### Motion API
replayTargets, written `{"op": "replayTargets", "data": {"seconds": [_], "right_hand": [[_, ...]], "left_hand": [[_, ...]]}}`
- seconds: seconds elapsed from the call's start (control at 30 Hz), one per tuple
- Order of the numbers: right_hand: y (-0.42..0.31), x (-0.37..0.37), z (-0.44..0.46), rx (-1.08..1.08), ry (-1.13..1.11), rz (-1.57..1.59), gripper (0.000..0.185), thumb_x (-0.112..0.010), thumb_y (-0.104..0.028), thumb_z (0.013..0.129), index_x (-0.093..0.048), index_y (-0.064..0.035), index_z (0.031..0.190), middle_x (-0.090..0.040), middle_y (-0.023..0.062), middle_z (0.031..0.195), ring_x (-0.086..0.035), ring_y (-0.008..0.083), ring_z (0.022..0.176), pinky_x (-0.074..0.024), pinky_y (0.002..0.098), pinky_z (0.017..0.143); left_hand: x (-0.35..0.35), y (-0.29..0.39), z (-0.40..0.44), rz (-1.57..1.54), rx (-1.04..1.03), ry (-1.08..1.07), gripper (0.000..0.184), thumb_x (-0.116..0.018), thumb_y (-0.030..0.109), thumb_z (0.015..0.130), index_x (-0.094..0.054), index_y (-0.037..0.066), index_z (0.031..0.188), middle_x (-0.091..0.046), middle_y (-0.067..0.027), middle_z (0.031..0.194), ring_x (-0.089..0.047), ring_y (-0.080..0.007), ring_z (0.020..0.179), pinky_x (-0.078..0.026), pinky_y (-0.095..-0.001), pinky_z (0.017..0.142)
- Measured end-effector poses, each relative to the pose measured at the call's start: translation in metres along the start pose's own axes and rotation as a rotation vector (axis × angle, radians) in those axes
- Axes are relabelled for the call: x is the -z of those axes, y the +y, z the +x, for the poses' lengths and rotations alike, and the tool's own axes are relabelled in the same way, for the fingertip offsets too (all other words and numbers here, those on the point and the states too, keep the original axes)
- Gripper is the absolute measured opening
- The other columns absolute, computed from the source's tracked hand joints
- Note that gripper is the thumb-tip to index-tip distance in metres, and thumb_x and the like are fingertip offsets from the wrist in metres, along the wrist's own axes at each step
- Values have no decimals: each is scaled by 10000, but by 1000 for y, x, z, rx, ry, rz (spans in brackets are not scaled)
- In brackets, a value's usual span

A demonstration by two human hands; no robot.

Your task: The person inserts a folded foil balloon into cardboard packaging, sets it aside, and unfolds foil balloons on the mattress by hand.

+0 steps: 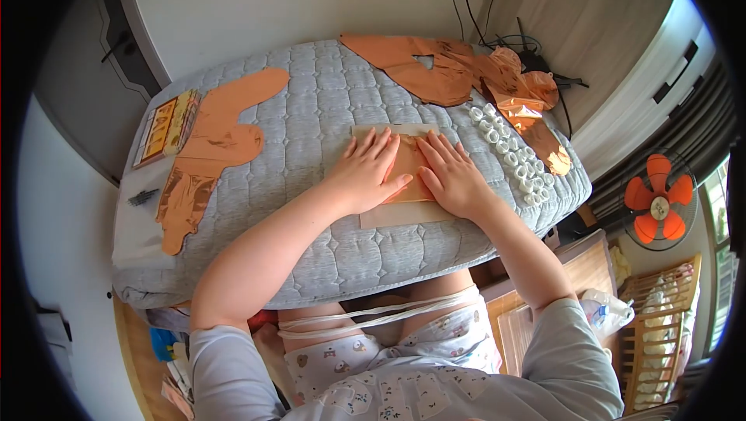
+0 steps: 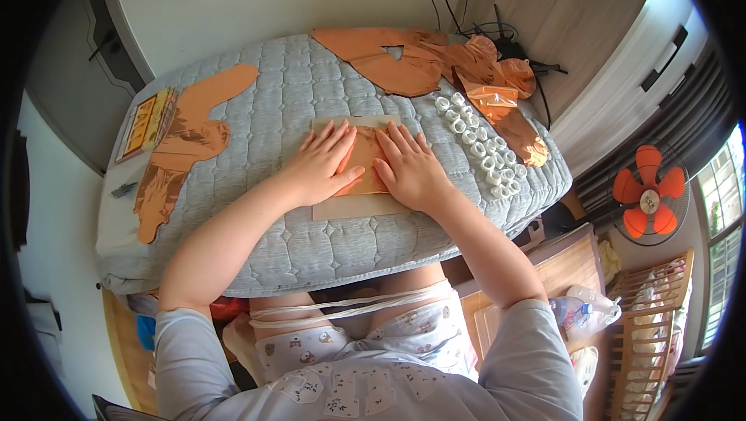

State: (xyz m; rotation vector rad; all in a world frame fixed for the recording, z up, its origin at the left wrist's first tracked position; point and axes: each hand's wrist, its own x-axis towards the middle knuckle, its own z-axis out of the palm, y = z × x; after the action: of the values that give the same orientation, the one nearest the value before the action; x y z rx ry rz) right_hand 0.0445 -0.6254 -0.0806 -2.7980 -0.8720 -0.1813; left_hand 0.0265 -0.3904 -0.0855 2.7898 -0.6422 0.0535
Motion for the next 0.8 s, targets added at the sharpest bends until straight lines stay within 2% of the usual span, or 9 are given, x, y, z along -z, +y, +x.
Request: {"op": "replayTargets", "data": {"seconds": [0.27, 0.33, 0.37, 0.43, 0.47, 0.53, 0.57, 0.63, 0.8], "right_hand": [[-8, 0, 6, 1, -26, 163, 622, -354, -417, 1081, -318, -51, 1583, -250, 236, 1651, -227, 370, 1541, -178, 483, 1254], [-4, 3, 2, -22, 9, 326, 646, -466, -383, 1054, -317, -40, 1580, -270, 249, 1639, -237, 372, 1538, -189, 489, 1251], [-5, 8, -4, -20, 11, 325, 646, -466, -383, 1054, -317, -40, 1580, -270, 249, 1639, -237, 372, 1538, -189, 489, 1251], [-10, 23, -22, -16, 40, 222, 628, -580, -331, 1006, -408, -44, 1538, -389, 225, 1589, -292, 374, 1518, -204, 516, 1242], [-13, 28, -28, -17, 38, 212, 628, -580, -331, 1006, -408, -44, 1538, -389, 225, 1589, -292, 374, 1518, -204, 516, 1242], [-18, 33, -39, -31, -33, 143, 565, -634, -309, 971, -519, -60, 1466, -511, 180, 1514, -349, 378, 1490, -209, 544, 1234], [-18, 25, -42, 3, 58, 125, 476, -605, -296, 989, -583, -74, 1409, -569, 140, 1468, -373, 378, 1477, -186, 584, 1228], [-17, 18, -43, 10, 57, 100, 470, -587, -283, 998, -575, -77, 1420, -558, 140, 1478, -370, 376, 1478, -171, 599, 1227], [-30, 12, -39, 6, 46, 137, 446, -531, -249, 1023, -561, -87, 1438, -535, 132, 1504, -365, 369, 1483, -134, 636, 1219]], "left_hand": [[5, 6, -2, 69, 33, -69, 819, -404, 590, 1039, -170, 73, 1630, -151, -145, 1701, -91, -332, 1578, -105, -523, 1268], [5, 5, -2, 93, 8, -64, 836, -362, 623, 1031, -216, 37, 1609, -202, -187, 1679, -154, -374, 1561, -151, -525, 1260], [4, 5, -3, 93, 8, -62, 836, -362, 623, 1031, -216, 37, 1609, -202, -187, 1679, -154, -374, 1561, -151, -525, 1260], [1, 7, -2, 120, 21, -47, 825, -366, 619, 1032, -240, 34, 1600, -214, -189, 1674, -162, -381, 1557, -155, -525, 1260], [1, 8, -1, 113, 18, -41, 825, -366, 619, 1032, -240, 34, 1600, -214, -189, 1674, -162, -381, 1557, -155, -525, 1260], [0, 7, -3, 93, 14, -23, 813, -366, 617, 1033, -265, 34, 1591, -217, -190, 1673, -163, -385, 1556, -155, -527, 1259], [-3, 5, -3, 88, 11, -24, 813, -366, 617, 1033, -265, 34, 1591, -217, -190, 1673, -163, -385, 1556, -155, -527, 1259], [-7, 2, -3, 74, -23, 44, 797, -374, 610, 1034, -289, 37, 1582, -243, -203, 1661, -186, -402, 1547, -158, -533, 1256], [7, 7, -8, 108, 9, -8, 771, -376, 593, 1049, -257, 74, 1607, -216, -183, 1675, -151, -379, 1560, -122, -532, 1263]]}}
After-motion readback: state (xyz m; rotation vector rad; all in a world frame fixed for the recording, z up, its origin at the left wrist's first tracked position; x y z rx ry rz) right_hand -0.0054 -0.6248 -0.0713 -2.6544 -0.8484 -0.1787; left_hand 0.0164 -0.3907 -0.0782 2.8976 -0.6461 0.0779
